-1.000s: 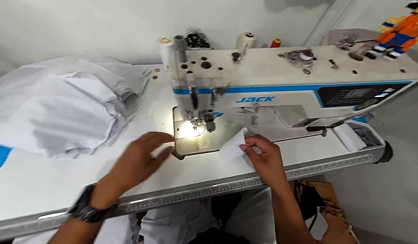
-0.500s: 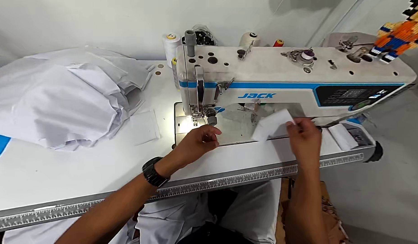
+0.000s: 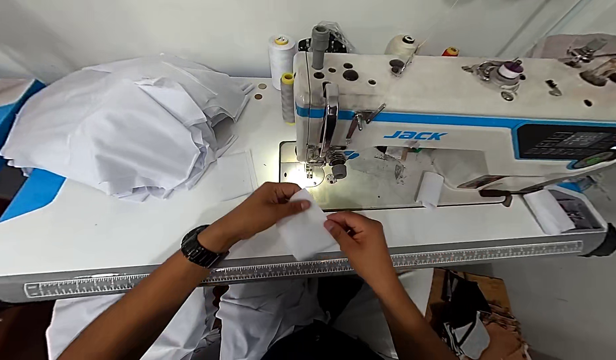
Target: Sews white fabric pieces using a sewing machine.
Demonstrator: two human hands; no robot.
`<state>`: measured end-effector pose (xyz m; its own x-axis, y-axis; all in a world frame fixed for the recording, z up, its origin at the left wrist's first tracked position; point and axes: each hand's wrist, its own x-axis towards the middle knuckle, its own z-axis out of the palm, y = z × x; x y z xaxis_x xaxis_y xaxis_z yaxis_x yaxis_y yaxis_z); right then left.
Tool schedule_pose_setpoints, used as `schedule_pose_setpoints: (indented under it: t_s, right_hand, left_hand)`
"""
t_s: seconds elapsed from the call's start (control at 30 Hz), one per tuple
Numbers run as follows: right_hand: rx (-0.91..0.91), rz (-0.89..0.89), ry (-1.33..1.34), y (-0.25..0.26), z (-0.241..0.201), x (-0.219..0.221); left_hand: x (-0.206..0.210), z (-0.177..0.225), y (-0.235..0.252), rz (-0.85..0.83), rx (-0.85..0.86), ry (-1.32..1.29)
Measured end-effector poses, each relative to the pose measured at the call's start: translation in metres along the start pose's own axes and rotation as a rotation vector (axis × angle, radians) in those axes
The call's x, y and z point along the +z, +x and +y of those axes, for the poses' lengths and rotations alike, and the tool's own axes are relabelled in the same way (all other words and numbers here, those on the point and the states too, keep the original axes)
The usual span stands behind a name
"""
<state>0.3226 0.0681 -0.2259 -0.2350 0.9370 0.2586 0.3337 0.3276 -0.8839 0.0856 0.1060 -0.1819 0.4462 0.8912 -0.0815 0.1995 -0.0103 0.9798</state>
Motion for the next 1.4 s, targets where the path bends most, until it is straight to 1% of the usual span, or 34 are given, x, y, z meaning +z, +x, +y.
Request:
schedule_pose_setpoints:
  t_s: [0.07,0.13,0.17,0.23,0.37,0.43,0.5,0.57,0.63,0.7,0.8,0.9,1.07,1.17,1.4]
  right_hand:
    - [-0.018,0.054,-0.238,-0.001,0.005,0.014]
    - [-0.031,0.115,-0.453,0.004,0.005,0.025]
    - [-0.023,0.127,-0.532,0.007,0.005,0.029]
    - [-0.019,0.141,-0.623,0.013,0.004,0.033]
    - [-0.01,0.154,-0.681,0.016,0.004,0.04]
    - [-0.007,0.156,-0.713,0.014,0.005,0.044]
    - [0.0,0.155,-0.723,0.013,0.006,0.045]
    - [0.008,0.149,-0.721,0.014,0.007,0.045]
    - [0.0,0.132,-0.697,0.017,0.007,0.045]
    - [-0.025,0.094,-0.641,0.022,0.007,0.045]
    - [-0.052,0.075,-0.533,0.026,0.009,0.041]
    - [-0.068,0.126,-0.548,0.022,0.01,0.041]
    - [-0.058,0.253,-0.707,0.011,0.011,0.046]
    - [-0.034,0.263,-0.727,0.01,0.012,0.044]
    - [-0.066,0.265,-0.713,0.009,0.012,0.042]
  left_hand:
    - [-0.016,-0.009,0.013,0.032,0.015,0.254]
    - [-0.026,-0.021,0.028,0.016,0.164,0.553]
    - [-0.029,-0.025,0.034,0.001,0.234,0.655]
    - [-0.032,-0.027,0.044,-0.04,0.327,0.72]
    - [-0.031,-0.036,0.055,-0.08,0.492,0.713]
    - [-0.032,-0.043,0.057,-0.079,0.601,0.801]
    - [-0.037,-0.051,0.057,-0.041,0.668,0.892]
    - [-0.041,-0.055,0.056,0.004,0.685,0.895]
    - [-0.044,-0.054,0.053,0.025,0.68,0.824]
    - [-0.046,-0.051,0.051,0.039,0.664,0.742]
    - [-0.049,-0.048,0.049,0.049,0.637,0.706]
    - [-0.052,-0.055,0.05,0.058,0.666,0.782]
    - [-0.049,-0.058,0.053,0.066,0.714,0.963]
    - [-0.048,-0.057,0.053,0.062,0.738,1.021]
    - [-0.047,-0.054,0.051,0.049,0.789,1.109]
